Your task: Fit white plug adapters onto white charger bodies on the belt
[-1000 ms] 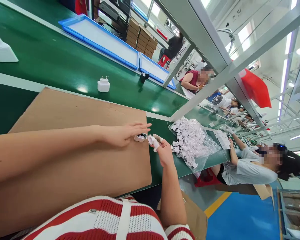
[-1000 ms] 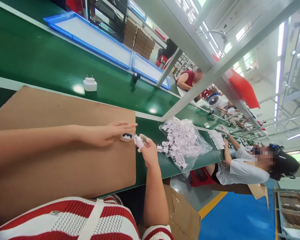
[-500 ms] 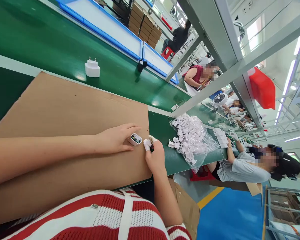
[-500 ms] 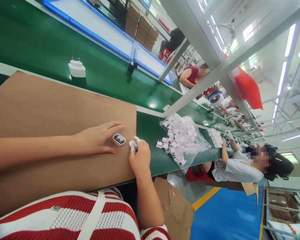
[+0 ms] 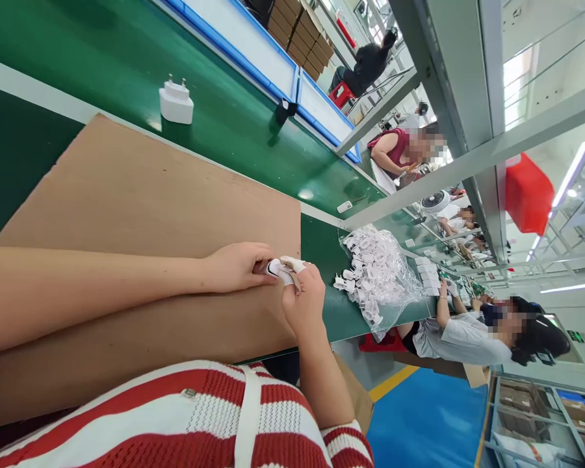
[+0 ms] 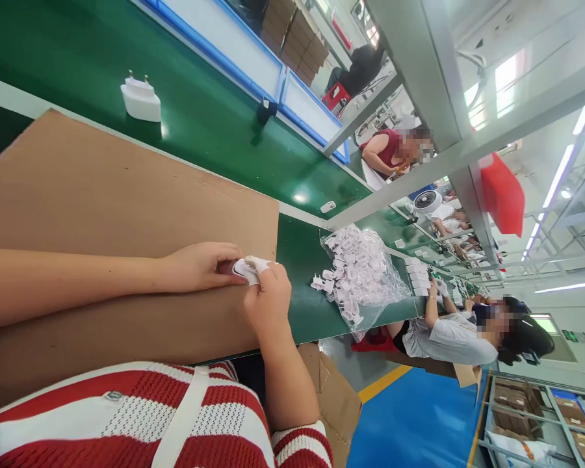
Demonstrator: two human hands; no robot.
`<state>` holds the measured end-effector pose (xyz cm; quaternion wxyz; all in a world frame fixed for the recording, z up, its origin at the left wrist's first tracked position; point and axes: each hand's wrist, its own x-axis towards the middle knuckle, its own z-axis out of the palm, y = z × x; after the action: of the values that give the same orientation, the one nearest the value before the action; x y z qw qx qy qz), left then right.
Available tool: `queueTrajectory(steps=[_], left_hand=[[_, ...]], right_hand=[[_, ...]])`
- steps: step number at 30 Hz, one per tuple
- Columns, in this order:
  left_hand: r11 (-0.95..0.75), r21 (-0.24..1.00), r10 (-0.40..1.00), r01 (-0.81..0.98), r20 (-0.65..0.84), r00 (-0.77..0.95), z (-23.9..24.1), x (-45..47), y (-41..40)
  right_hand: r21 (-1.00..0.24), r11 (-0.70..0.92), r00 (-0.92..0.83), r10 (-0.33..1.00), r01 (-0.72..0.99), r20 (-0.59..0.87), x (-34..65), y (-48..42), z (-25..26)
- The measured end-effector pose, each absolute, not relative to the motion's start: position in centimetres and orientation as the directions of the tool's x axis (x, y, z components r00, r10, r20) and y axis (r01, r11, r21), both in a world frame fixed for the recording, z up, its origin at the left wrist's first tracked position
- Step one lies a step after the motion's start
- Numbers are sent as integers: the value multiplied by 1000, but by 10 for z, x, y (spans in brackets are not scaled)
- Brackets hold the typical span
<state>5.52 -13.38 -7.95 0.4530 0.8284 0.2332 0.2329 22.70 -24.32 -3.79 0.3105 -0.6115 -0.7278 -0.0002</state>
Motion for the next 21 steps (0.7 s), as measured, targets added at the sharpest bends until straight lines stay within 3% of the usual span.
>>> queueTrajectory(steps=[7, 12, 14, 16, 19, 21], left_hand=[[-467, 872, 580, 146, 177, 795, -81, 56, -132], [-470, 868, 587, 161, 171, 791, -81, 56, -132], [-470, 864, 595, 179, 160, 788, -80, 57, -132], [-466, 864, 597, 190, 149, 789, -80, 57, -132], [-463, 862, 599, 206, 133, 790, -80, 58, -133], [-462, 858, 605, 224, 121, 787, -81, 58, -133]], right_hand=[[-209, 280, -208, 928, 937, 308, 232, -237, -28], [-147, 222, -170, 939, 964, 300, 230, -235, -27], [-210, 222, -150, 939, 952, 309, 230, -234, -27], [-356, 229, -109, 940, 906, 325, 231, -234, -29], [-600, 171, 60, 937, 782, 345, 233, -237, -35], [-673, 143, 141, 927, 726, 348, 231, -242, -39]])
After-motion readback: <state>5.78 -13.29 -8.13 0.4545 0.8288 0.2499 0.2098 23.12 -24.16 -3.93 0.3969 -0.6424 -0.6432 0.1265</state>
